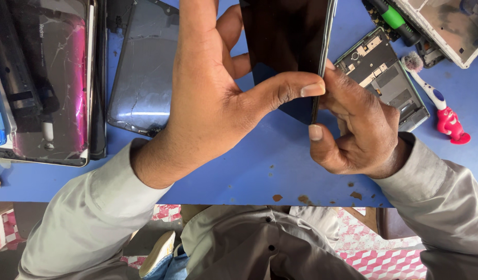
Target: The person uses a green-handled screwdriver to tighten screws on a smartphone with a red battery visible, then closes the back cover and inspects the device. The person handles the phone and screwdriver throughout, working at a cluttered blue workbench with other disassembled phones nearby.
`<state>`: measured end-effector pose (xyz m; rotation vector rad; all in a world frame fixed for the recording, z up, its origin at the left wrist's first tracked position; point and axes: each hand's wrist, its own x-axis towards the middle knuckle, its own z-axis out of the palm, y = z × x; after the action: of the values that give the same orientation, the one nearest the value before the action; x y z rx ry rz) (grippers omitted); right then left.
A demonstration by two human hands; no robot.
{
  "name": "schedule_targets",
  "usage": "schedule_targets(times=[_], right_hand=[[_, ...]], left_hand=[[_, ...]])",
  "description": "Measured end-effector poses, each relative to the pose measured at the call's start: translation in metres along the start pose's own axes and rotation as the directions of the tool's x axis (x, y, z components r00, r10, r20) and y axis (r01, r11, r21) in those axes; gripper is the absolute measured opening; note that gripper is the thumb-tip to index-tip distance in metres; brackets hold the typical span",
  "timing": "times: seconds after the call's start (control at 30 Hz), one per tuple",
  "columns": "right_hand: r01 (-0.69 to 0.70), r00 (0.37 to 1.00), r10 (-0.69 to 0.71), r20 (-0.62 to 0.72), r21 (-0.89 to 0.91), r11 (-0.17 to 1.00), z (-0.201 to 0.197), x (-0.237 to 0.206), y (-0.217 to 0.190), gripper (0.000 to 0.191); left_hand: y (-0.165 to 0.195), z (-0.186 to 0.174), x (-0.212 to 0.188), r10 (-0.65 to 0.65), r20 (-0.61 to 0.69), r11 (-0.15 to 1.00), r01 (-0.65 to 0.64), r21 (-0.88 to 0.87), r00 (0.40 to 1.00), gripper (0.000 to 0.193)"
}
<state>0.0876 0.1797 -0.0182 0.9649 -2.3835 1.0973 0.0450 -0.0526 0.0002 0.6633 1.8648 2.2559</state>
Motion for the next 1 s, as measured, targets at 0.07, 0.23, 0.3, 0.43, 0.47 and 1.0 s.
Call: schedule_targets(times=[0.07, 0.23, 0.3, 0.43, 0.47, 1.0], right_hand=[[0.025, 0.999, -0.025, -0.022, 0.008, 1.0, -0.001, 0.002, 0.0, 0.054], [0.006, 1.0, -0.006, -0.026, 0.003, 1.0, -0.002, 0.003, -0.002, 0.054], [0.009, 0.999, -0.008, -0.035, 0.028, 1.0, 0.0, 0.002, -0.002, 0.054], [0.019, 0.998, -0.017, -0.052, 0.034, 0.999, 0.0, -0.001, 0.001, 0.055], [0.021, 0.998, -0.019, -0.058, 0.033, 0.999, 0.001, -0.001, 0.002, 0.056], [-0.071, 0.994, 0.074, -0.077, 0.038, 0.997, 0.006, -0.027, 0.008, 0.068]], left_hand=[[0.001, 0.001, 0.001, 0.075, 0.031, 0.997, -0.076, 0.019, 0.997, 0.092], [0.004, 0.002, 0.004, 0.003, 0.011, 0.999, -0.003, -0.051, 1.0, 0.093], [0.005, 0.003, 0.005, -0.017, 0.0, 0.998, 0.017, -0.065, 1.0, 0.094], [0.008, 0.004, 0.006, -0.017, -0.01, 0.999, 0.017, -0.049, 1.0, 0.097], [0.008, 0.005, 0.007, -0.009, -0.008, 0.999, 0.009, -0.05, 1.0, 0.097], [0.004, 0.002, -0.003, 0.148, 0.028, 0.979, -0.15, 0.137, 0.989, 0.101]])
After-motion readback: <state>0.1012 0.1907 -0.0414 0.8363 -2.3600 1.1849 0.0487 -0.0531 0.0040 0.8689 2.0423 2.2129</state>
